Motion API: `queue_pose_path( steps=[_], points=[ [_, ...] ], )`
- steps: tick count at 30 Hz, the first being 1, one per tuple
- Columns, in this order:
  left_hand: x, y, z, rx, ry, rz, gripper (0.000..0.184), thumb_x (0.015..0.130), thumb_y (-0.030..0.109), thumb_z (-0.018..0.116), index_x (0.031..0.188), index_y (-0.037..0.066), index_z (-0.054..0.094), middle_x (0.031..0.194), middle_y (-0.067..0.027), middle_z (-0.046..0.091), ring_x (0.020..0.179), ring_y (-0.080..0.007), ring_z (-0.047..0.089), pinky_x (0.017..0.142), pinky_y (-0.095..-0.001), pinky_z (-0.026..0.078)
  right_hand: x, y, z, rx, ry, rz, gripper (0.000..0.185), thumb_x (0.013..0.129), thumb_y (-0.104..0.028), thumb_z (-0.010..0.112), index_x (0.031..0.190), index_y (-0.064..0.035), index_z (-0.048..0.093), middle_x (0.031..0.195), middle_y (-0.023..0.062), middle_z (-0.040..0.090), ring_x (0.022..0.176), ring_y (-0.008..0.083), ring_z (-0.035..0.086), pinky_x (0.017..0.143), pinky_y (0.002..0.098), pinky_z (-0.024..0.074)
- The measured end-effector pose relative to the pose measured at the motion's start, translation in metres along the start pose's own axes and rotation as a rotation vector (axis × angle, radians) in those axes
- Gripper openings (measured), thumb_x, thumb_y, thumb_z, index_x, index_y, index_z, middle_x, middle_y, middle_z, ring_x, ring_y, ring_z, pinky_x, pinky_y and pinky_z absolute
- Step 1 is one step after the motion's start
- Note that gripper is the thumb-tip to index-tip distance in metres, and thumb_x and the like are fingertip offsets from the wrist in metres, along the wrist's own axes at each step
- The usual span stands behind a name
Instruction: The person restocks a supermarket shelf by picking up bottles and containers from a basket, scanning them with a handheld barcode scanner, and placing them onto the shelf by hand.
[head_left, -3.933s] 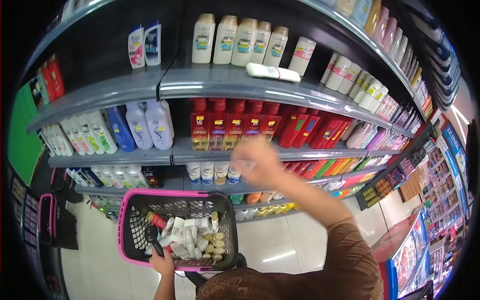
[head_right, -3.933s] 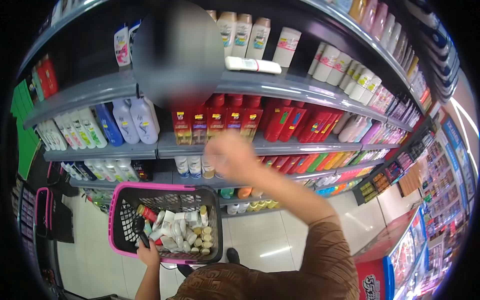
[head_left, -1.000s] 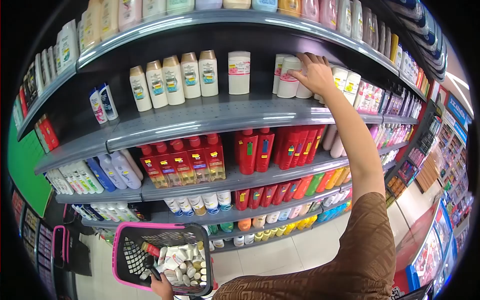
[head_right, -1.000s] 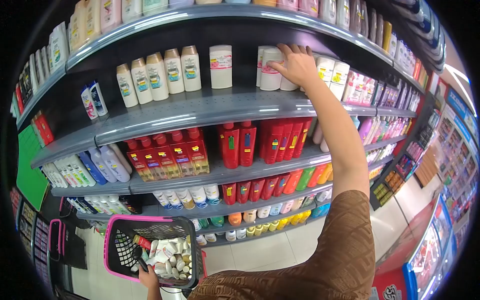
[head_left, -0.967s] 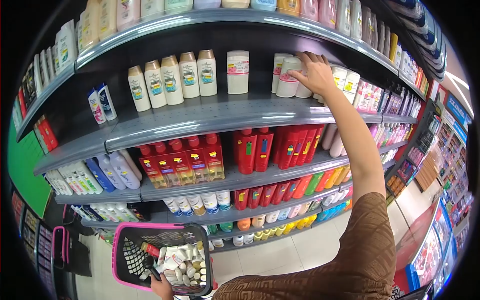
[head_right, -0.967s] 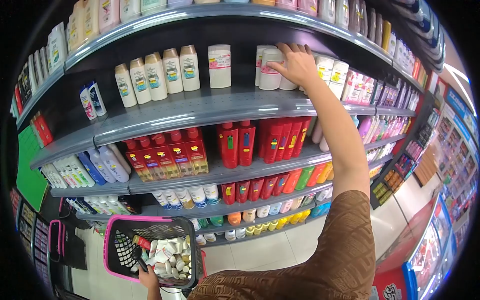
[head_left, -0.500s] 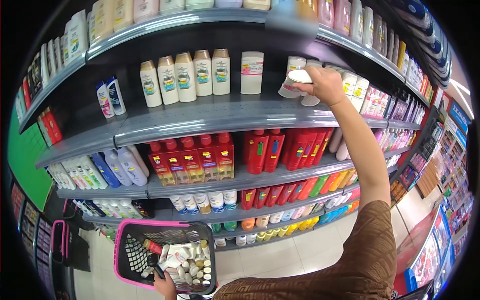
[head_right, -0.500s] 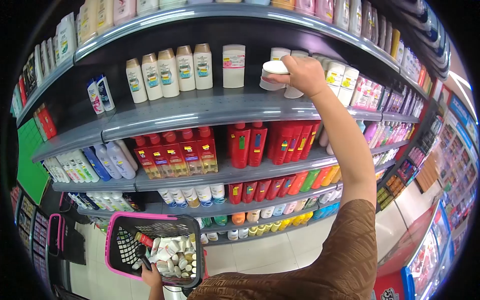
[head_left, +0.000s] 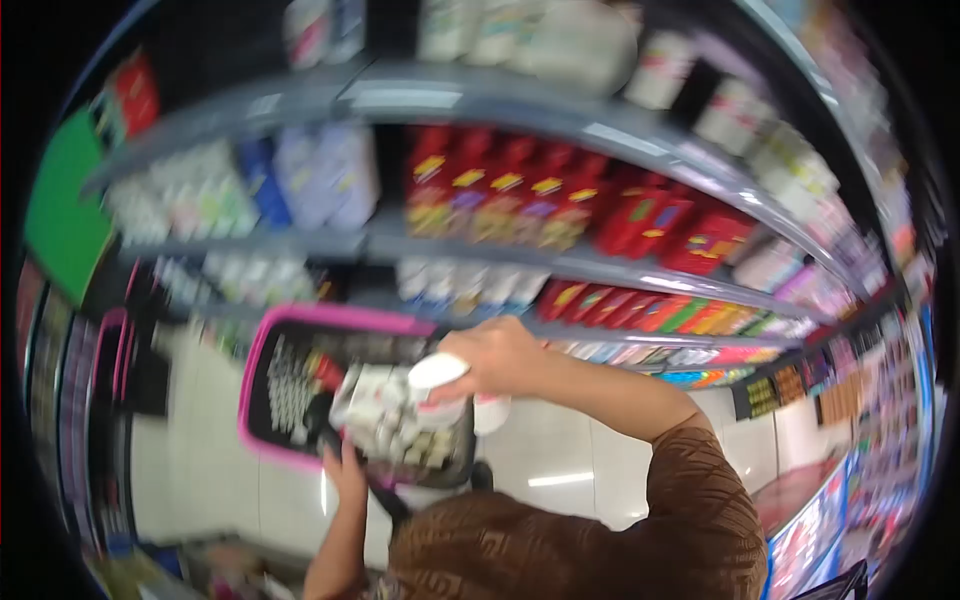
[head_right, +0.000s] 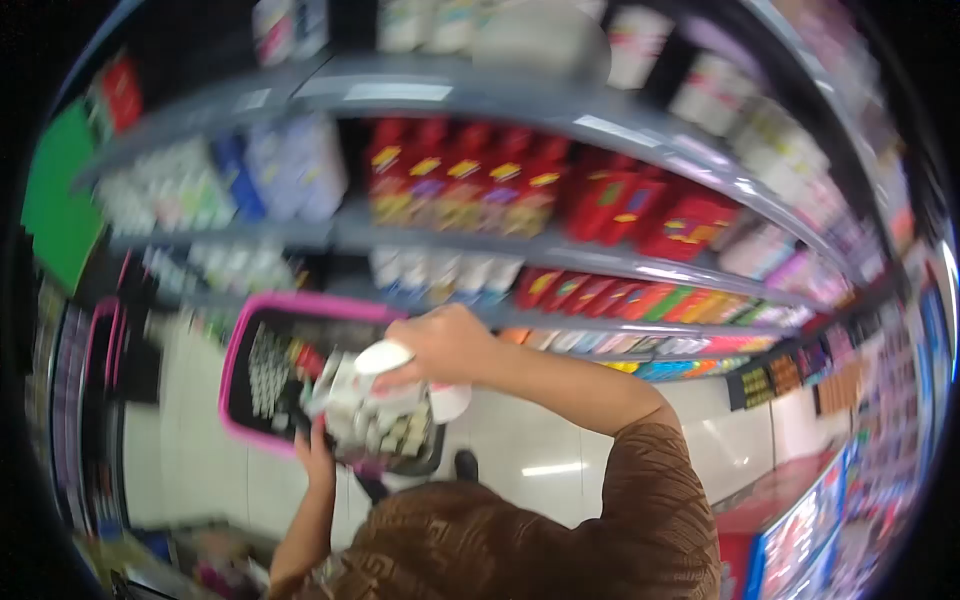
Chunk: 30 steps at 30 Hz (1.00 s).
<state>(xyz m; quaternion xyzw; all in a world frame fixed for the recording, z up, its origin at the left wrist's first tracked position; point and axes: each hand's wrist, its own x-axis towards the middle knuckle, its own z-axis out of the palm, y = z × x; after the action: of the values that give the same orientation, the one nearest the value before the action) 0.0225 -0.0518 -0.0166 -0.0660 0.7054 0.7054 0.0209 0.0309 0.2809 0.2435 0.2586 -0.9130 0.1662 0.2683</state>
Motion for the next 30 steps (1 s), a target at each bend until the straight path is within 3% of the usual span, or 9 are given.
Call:
queue_pose_path(
  steps=[3,7,11,15,19,21,23,26,30],
  points=[
    [-0.016,0.042,-0.034,-0.115,0.045,-0.064,0.018,0.099,0.021,0.064,0.096,0.004,0.061,0.079,-0.0031,0.064,0.066,-0.0106,0.058,0.061,-0.0273,0.047,-0.015,-0.001,0.131,-0.001,-0.226,0.166,0.057,0.077,-0.066,0.076,0.083,-0.0101,0.065,0.062,0.0116,0.064,0.058,0.0318,0.067,0.053,0.0423,0.0525],
    [-0.021,0.029,-0.103,-0.102,0.040,-0.108,0.018,0.099,0.021,0.061,0.095,0.004,0.061,0.083,-0.0048,0.066,0.073,-0.0128,0.061,0.066,-0.0288,0.049,-0.003,-0.004,0.258,0.036,-0.279,0.533,0.056,0.081,-0.062,0.075,0.087,-0.0075,0.065,0.074,0.0198,0.070,0.071,0.0397,0.070,0.064,0.0502,0.0551],
    [-0.020,0.029,-0.161,-0.066,0.026,-0.149,0.016,0.098,0.016,0.060,0.105,0.002,0.060,0.085,-0.0044,0.064,0.079,-0.0124,0.061,0.072,-0.0285,0.048,0.007,0.004,0.365,0.063,-0.343,1.038,0.063,0.086,-0.067,0.067,0.098,-0.0046,0.071,0.088,0.0247,0.072,0.090,0.0429,0.071,0.079,0.0518,0.0537],
    [-0.009,0.038,-0.195,-0.004,0.013,-0.186,0.024,0.098,0.016,0.060,0.115,0.000,0.058,0.087,-0.0044,0.064,0.080,-0.0125,0.061,0.072,-0.0283,0.049,-0.014,-0.005,0.452,0.054,-0.336,1.342,0.071,0.087,-0.067,0.064,0.109,-0.0003,0.072,0.101,0.0278,0.072,0.101,0.0414,0.071,0.088,0.0495,0.0535],
    [0.003,0.046,-0.212,0.009,-0.041,-0.112,0.031,0.098,0.014,0.062,0.123,-0.004,0.058,0.085,-0.0039,0.065,0.075,-0.0098,0.060,0.069,-0.0269,0.048,-0.044,-0.012,0.506,0.371,-0.373,1.729,0.070,0.092,-0.058,0.064,0.127,0.0023,0.064,0.115,0.0287,0.070,0.112,0.0381,0.068,0.096,0.0476,0.0535],
    [0.013,0.053,-0.211,0.054,-0.103,-0.118,0.029,0.099,0.014,0.062,0.122,-0.003,0.058,0.085,-0.0039,0.065,0.073,-0.0098,0.059,0.067,-0.0267,0.048,-0.052,-0.020,0.515,0.894,-0.244,1.982,0.070,0.093,-0.050,0.067,0.139,0.0017,0.053,0.115,0.0237,0.071,0.104,0.0386,0.071,0.089,0.0522,0.0574],
    [0.023,0.059,-0.203,0.023,-0.134,-0.141,0.022,0.099,0.014,0.062,0.114,-0.002,0.060,0.084,-0.0031,0.065,0.072,-0.0093,0.058,0.065,-0.0265,0.048,-0.056,-0.022,0.501,1.032,-0.260,1.968,0.072,0.094,-0.044,0.068,0.146,0.0004,0.044,0.117,0.0210,0.070,0.095,0.0382,0.073,0.079,0.0539,0.0605],
    [0.039,0.066,-0.186,-0.020,-0.277,-0.190,0.013,0.098,0.014,0.063,0.100,0.002,0.059,0.083,-0.0014,0.064,0.069,-0.0085,0.056,0.062,-0.0262,0.046,-0.039,-0.050,0.427,1.085,-0.520,1.742,0.053,0.096,-0.041,0.067,0.127,0.0009,0.059,0.108,0.0179,0.072,0.083,0.0318,0.073,0.071,0.0466,0.0609],
    [0.061,0.077,-0.138,0.149,-0.519,-0.171,0.015,0.099,0.017,0.063,0.102,0.002,0.061,0.084,-0.0020,0.065,0.073,-0.0085,0.060,0.064,-0.0259,0.049,-0.033,-0.114,0.324,1.159,-0.372,1.468,0.055,0.097,-0.046,0.065,0.122,0.0035,0.064,0.113,0.0163,0.070,0.090,0.0225,0.072,0.072,0.0378,0.0592]
  ],
)
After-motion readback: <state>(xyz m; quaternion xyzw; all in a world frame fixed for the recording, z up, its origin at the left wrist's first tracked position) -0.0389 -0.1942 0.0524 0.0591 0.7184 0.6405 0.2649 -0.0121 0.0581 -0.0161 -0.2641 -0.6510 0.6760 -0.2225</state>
